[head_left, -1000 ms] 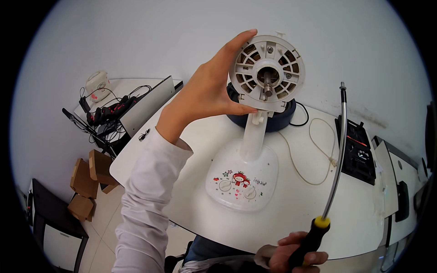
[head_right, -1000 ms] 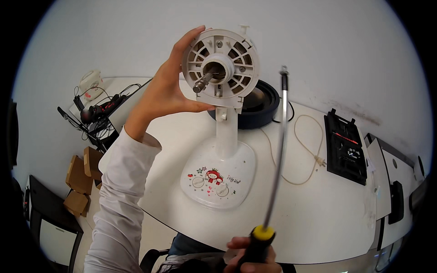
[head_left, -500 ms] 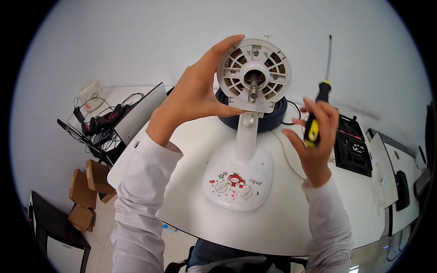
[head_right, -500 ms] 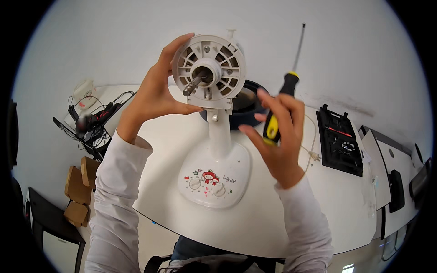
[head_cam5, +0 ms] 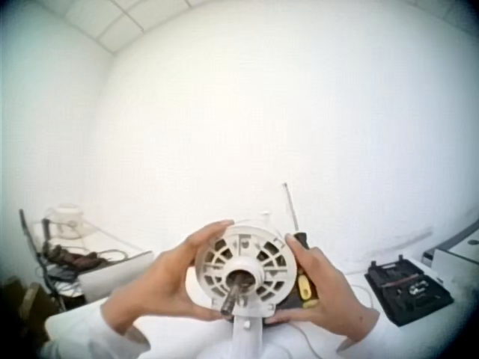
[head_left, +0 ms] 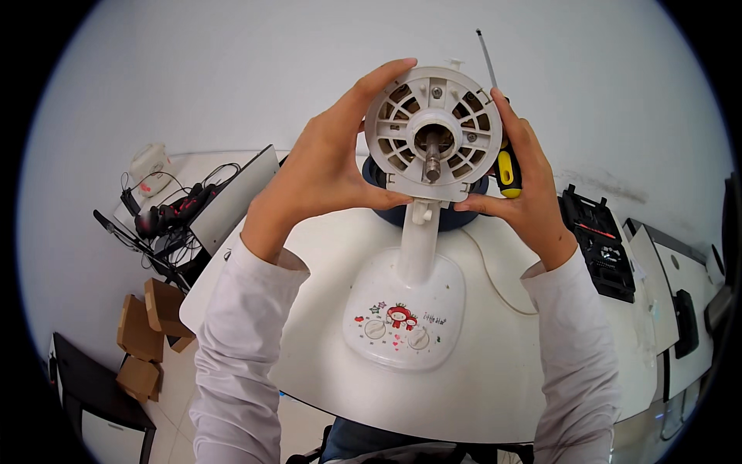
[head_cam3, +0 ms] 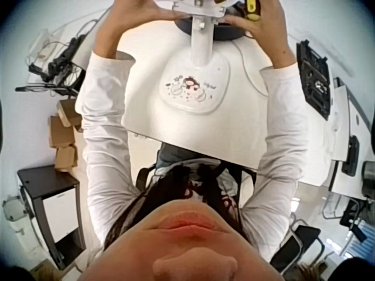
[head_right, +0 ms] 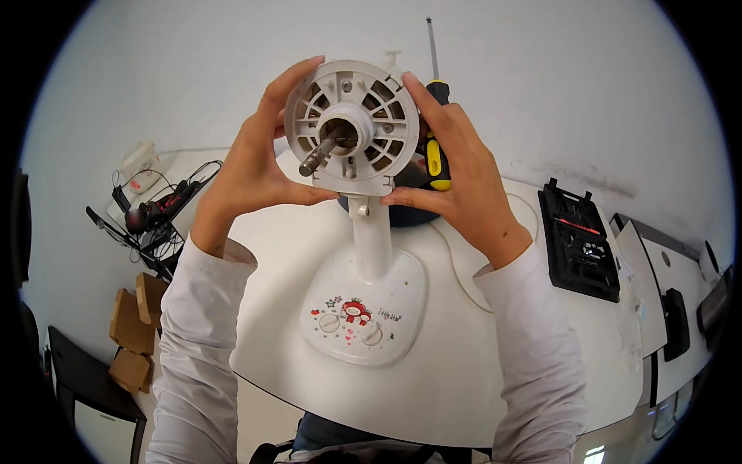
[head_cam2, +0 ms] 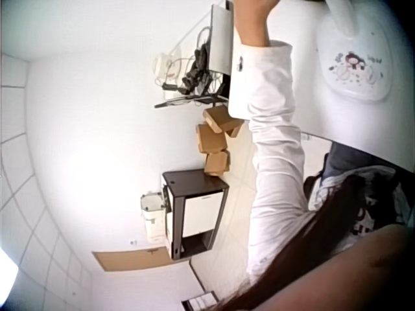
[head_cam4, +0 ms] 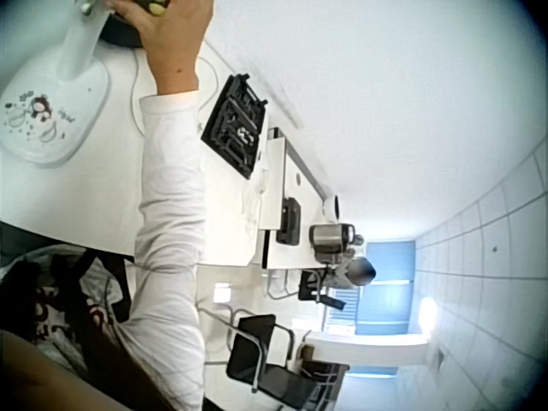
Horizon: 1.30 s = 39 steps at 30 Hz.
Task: The person uses a screwdriver to loosen and remove screws from the rear housing of a white table fan. They repeatedly insert and turn the screwdriver on multiple screws around the fan's motor housing while holding the fan steady with the other hand.
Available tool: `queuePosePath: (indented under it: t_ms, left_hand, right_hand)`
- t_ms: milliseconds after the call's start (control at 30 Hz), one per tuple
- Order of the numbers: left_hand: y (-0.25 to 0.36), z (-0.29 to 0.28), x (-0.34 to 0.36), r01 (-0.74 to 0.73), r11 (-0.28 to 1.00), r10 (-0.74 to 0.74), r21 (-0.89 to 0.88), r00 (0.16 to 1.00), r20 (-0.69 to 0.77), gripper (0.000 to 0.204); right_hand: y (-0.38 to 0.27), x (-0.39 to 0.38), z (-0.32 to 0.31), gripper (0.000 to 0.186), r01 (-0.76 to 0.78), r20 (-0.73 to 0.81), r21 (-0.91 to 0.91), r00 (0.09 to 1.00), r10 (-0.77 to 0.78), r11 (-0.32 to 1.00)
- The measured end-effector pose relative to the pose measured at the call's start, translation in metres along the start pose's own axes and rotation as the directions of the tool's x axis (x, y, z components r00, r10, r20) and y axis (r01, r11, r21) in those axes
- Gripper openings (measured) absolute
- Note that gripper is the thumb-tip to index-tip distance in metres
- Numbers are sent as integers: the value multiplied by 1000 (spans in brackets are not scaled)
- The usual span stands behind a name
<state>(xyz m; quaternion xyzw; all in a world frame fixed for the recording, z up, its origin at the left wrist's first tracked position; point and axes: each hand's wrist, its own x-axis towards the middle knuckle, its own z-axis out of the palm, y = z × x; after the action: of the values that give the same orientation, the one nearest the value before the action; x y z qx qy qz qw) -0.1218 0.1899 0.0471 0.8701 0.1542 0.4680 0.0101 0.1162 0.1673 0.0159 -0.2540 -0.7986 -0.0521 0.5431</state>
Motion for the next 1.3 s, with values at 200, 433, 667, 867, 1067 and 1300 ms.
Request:
queuePosePath:
  t_ms: [200,433,667,867,1067,1300]
  left_hand:
    - [2,-2,3,-14,998,13,59,1000,12,110]
    - [4,-4,8,-38,993,33,109,998,45,108]
    - [13,-2,10,-34,991,26,130,998,62,108]
    - [5,10,-17,128,988,-135,-87,988,-73,118]
    - [-15,56,-54,293,881,-356,-372,927,-114,97]
    - [2,99,-65,408,789,-453,-460,892,14,34]
  right_hand:
    - [3,-7,9,104,-65,-44,81,997,68,995]
    - [8,-12,15,106,-63,-83,134,994,74,989]
    - [12,-20,18,105,-30,-141,166,989,54,986]
    - [-6,-29,29,90,-192,-111,297,966,234,935]
    - [-17,-39,45,42,-62,-272,-59,961,43,996]
    - [-41,-35,46,26,-125,-283,-446,959,-7,886]
